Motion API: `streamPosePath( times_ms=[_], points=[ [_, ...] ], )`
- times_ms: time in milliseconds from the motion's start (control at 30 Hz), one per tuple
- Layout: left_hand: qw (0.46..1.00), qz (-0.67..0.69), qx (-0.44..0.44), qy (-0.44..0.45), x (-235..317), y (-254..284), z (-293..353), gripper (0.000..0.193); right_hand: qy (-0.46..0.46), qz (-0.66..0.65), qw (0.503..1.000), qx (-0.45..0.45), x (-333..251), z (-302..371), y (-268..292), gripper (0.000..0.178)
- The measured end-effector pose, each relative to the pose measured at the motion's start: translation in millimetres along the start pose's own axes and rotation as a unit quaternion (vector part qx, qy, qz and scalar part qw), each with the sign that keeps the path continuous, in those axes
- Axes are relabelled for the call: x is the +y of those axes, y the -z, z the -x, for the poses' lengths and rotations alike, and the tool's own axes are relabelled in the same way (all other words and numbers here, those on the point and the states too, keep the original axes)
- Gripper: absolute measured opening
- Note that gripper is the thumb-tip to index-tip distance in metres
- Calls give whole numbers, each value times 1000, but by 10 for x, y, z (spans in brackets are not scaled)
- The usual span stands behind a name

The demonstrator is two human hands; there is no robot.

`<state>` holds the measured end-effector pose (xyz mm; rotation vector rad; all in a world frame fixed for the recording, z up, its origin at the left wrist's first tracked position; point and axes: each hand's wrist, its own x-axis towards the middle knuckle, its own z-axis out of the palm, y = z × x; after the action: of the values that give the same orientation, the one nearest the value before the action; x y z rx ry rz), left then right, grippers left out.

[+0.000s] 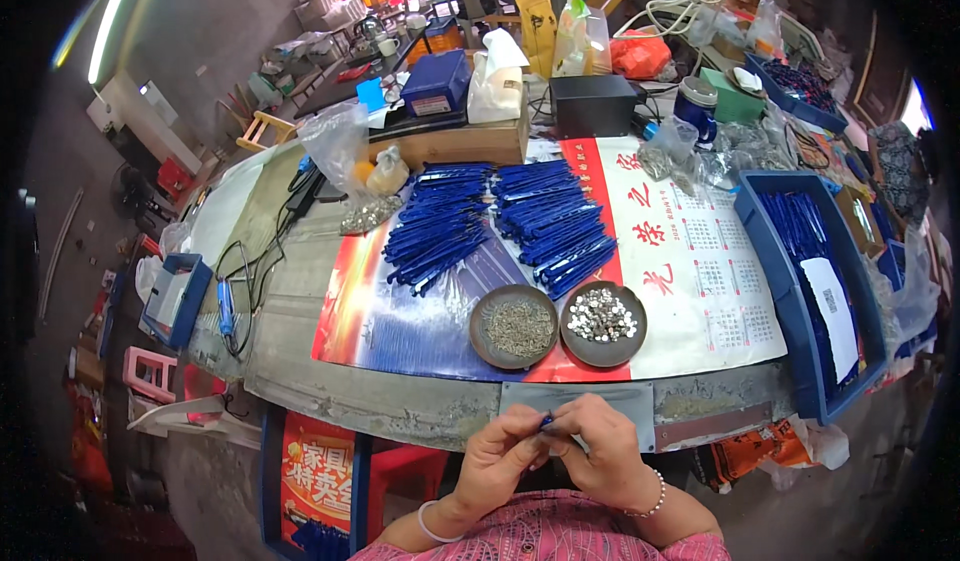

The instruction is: Assembling small silver pins into blue plastic components at a manual workstation.

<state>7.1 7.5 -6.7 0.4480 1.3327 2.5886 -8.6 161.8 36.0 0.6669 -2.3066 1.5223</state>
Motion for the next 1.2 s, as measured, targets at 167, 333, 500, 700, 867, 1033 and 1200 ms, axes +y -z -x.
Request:
streamPosePath(
  times_ms=[167,333,500,700,867,1033,1200],
  points=[
    [998,-4,32,47,35,-58,14,23,75,85,994,2,-43,-7,54,21],
    [987,99,71,108,-32,-46,47,24,62,81,995,-12,-28,-19,65,21],
    [998,4,23,58,-3,-33,39,24,-72,-51,996,-15,29,48,58,19],
    [997,-6,-37,64,13,-35,34,25,-269,-381,884,-10,161,166,96,22],
    [999,-33,-31,30,-31,-100,55,26,-272,-487,829,39,203,247,18,19],
    [978,-185,62,-68,-43,-255,85,26,-218,-323,910,139,4,317,-159,13],
    [932,-316,67,-167,-45,-237,114,24,-150,-197,959,139,-69,291,-145,11]
  ],
)
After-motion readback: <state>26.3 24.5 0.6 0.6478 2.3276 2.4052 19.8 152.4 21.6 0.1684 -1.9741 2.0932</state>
